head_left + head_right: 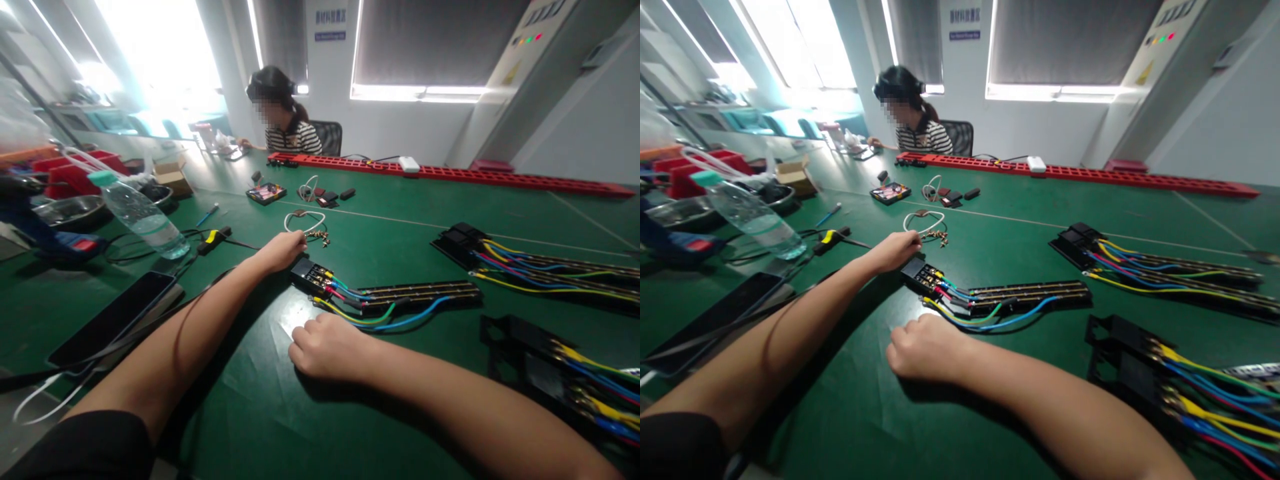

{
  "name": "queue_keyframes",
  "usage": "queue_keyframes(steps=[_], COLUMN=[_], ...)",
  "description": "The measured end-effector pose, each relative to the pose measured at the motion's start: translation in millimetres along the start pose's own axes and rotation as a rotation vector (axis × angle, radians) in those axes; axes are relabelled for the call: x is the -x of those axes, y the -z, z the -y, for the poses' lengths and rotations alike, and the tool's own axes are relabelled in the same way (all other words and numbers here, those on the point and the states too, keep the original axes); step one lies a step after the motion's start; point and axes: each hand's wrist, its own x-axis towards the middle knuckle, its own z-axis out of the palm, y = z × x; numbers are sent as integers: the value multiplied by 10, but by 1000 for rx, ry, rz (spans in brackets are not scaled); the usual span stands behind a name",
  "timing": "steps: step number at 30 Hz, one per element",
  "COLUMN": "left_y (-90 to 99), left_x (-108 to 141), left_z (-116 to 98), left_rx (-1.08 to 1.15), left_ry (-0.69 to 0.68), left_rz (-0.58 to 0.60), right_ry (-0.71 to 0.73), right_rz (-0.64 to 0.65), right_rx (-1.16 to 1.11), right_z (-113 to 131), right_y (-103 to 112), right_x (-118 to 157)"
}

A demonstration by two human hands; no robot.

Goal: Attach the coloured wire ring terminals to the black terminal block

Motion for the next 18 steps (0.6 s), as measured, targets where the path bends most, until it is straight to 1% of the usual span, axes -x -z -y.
queue_keyframes(steps=[3, 5, 7, 9, 11, 14, 16, 18], left_y=[45, 61, 53, 22, -27, -114, -170, -216], left_x=[77, 144, 209, 267, 316, 387, 435, 477], left_z=[-93, -185, -292, -396, -478, -538, -539, -526], left_rx=[52, 85, 205, 282, 312, 274, 233, 197], left_ry=[34, 46, 41, 34, 10, -58, -106, -147], left_rz=[-87, -154, -274, -348, -397, -465, -507, -521], right_ry=[-116, -218, -325, -447, -561, -669, -700, -721], right_rz=[27, 101, 184, 259, 311, 336, 332, 310], right_rx=[10, -10, -40, -57, -55, -38, -25, -1], right_z=[70, 123, 166, 187, 184, 147, 114, 83], right_y=[58, 121, 189, 246, 283, 300, 299, 291], right_x=[-8, -25, -50, -73, -89, -96, -94, -88])
